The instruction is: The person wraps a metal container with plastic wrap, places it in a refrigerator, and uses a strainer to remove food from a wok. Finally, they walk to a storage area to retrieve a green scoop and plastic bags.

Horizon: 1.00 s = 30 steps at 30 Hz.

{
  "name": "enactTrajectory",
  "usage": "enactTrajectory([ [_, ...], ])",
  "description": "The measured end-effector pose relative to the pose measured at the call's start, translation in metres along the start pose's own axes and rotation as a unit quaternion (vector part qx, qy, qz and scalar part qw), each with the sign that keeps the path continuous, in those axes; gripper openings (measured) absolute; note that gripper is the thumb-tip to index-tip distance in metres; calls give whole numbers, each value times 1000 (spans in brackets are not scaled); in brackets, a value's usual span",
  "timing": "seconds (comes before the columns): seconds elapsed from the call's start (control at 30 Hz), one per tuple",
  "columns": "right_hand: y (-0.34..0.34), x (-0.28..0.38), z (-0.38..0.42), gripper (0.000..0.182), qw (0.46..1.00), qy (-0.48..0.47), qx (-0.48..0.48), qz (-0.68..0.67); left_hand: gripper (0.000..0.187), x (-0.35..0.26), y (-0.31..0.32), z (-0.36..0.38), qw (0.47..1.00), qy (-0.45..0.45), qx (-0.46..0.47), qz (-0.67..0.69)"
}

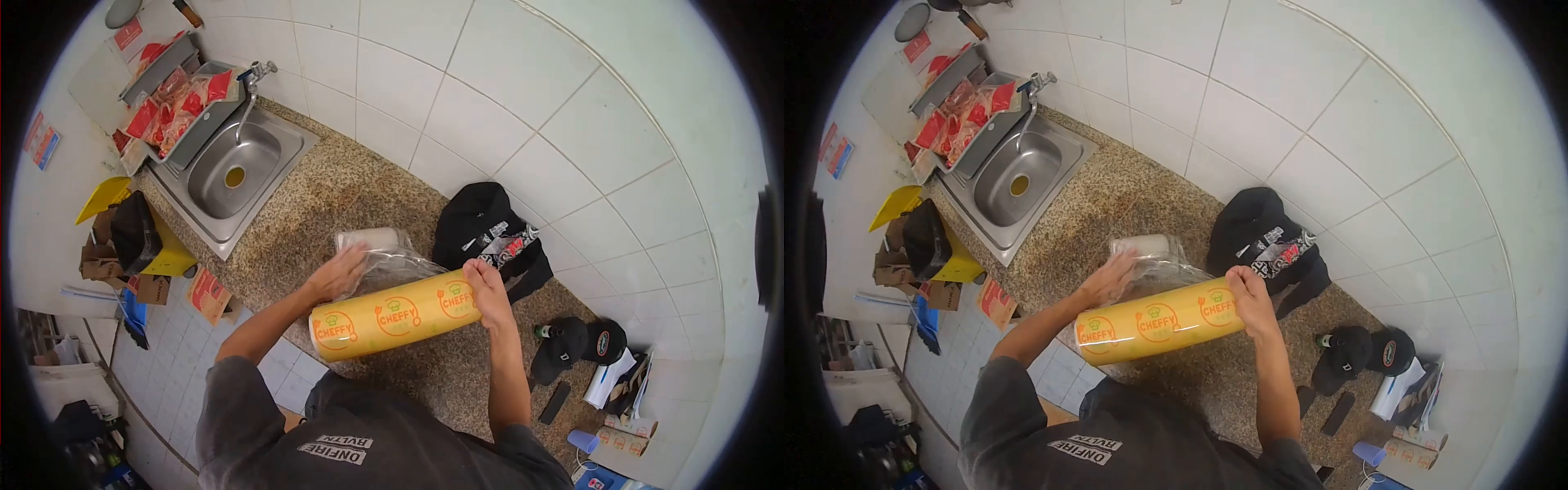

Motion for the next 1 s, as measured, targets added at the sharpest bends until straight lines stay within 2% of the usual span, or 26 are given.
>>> enactTrajectory([
  [0.03, 1, -3, -2, 13, 1000, 4, 0, -2, 49, 7, 16, 17, 1000, 0, 4, 2],
  [0.07, 1, -5, -4, 13, 1000, 5, -7, 7, 59, 21, 49, 38, 973, -91, 86, 195],
  [0.1, 1, -6, -5, 13, 1000, 6, -13, 18, 70, 28, 70, 51, 894, -178, 163, 378],
  [0.13, 2, -7, -5, 13, 1000, 9, -14, 19, 70, 26, 54, 48, 892, -178, 165, 381],
  [0.17, 4, -8, -6, 13, 999, 5, -28, 18, 80, 30, 29, 48, 925, -206, 18, 319],
  [0.2, 5, -9, -5, 13, 999, 3, -42, 18, 90, 30, 0, 47, 932, -229, -128, 249],
  [0.27, 6, -12, -2, 12, 999, 27, -37, 8, 92, 41, -26, 8, 926, -240, -124, 264],
  [0.33, 11, -14, 6, 12, 998, 46, -34, 1, 94, 54, -15, -19, 918, -249, -124, 281],
  [0.4, 17, -15, 16, 11, 998, 50, -47, -1, 94, 60, 20, -32, 851, -287, 92, 430],
  [0.47, 16, -22, 29, 11, 998, 34, -45, 12, 89, 63, 28, -37, 861, -271, 102, 418],
  [0.53, 17, -29, 38, 10, 998, 20, -49, 20, 81, 65, 31, -39, 801, -337, 83, 487],
  [0.57, 17, -33, 43, 10, 998, 26, -60, 8, 81, 58, 32, -38, 802, -332, 87, 490],
  [0.63, 16, -34, 46, 10, 997, 28, -74, -6, 71, 42, 25, -35, 627, -402, 134, 654],
  [0.67, 14, -33, 47, 10, 997, 27, -67, 1, 71, 34, 26, -32, 627, -400, 137, 654],
  [0.73, 9, -33, 45, 10, 998, 24, -65, 4, 73, 21, 38, -27, 418, -444, 162, 776],
  [0.77, 6, -36, 44, 10, 998, 31, -52, 22, 61, 19, 50, -22, 415, -514, 165, 732],
  [0.8, 4, -41, 44, 10, 998, 37, -42, 40, 61, 17, 43, -23, 419, -511, 170, 731],
  [0.87, 1, -58, 42, 11, 997, 15, -46, 67, 51, 9, 5, -42, 282, -354, 146, 880],
  [0.9, -2, -76, 41, 11, 995, 1, -44, 85, 44, 1, -16, -46, 256, -375, 135, 881],
  [0.93, -7, -94, 37, 12, 994, -13, -38, 105, 44, -5, -16, -48, 257, -370, 138, 882],
  [1.0, -18, -140, 37, 14, 995, 13, -24, 94, 39, -19, -12, -45, 323, -367, 143, 861],
])
Point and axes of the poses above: each hand's wrist, its own z-axis away from the middle knuckle, its own y-axis out of the palm, x = y × z, the point moved 2 cm from there along -z, towards the middle knuckle, and after that the axes turned 7 degrees about -y, right-handed, at the moved point
